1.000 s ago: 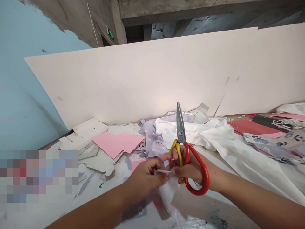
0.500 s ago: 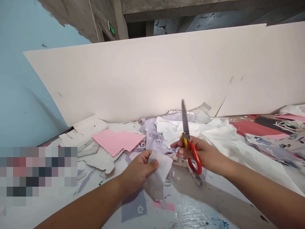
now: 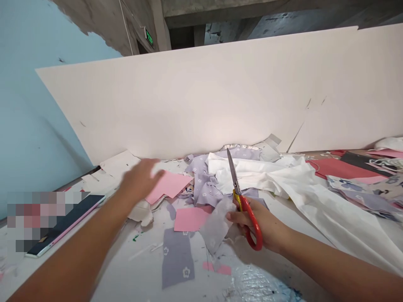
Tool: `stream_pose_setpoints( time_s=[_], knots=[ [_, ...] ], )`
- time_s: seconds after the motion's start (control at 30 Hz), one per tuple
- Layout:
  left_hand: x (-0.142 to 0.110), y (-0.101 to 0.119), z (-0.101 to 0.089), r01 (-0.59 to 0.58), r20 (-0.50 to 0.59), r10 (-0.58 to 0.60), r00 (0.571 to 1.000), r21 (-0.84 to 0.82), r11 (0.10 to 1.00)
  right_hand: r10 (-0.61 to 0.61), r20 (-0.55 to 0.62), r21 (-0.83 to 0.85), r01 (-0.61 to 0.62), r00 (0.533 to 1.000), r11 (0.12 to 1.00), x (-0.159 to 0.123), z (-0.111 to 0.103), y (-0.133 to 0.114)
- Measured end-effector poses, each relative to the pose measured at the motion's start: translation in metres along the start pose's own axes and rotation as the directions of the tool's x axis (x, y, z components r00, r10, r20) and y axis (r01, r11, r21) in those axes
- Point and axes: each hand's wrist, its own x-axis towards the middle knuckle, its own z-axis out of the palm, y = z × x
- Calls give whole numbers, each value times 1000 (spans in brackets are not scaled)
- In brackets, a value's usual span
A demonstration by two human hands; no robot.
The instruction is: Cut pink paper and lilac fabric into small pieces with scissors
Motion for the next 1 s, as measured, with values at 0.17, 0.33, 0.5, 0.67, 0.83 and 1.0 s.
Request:
stream_pose_setpoints(
  time_s=[0.17, 0.33, 0.5, 0.67, 0.83, 1.0],
  knots=[
    [11, -130, -8, 462, -114, -450, 886, 320, 828, 27, 11, 8, -27, 1000, 1000, 0, 0, -1],
    [10, -121, 1, 222, -133, -189, 973, 315, 923, 39, 37, -24, -38, 999, 999, -3, 3, -3],
    [-6, 0, 23, -294, 35, 296, 955, -42, 955, 39, 79, -41, -35, 996, 999, -6, 4, -4],
    [-57, 70, 47, -714, 191, 783, 592, -326, 620, -26, 232, 17, 22, 972, 1000, -12, 5, -9],
    [-80, 67, 61, -694, 125, 806, 579, -444, 567, -47, 354, 192, -23, 934, 981, -14, 5, -6],
    [-87, 77, 54, -27, 339, 547, 765, -832, 554, -71, 409, 346, -82, 910, 935, -14, 7, -6]
  ],
)
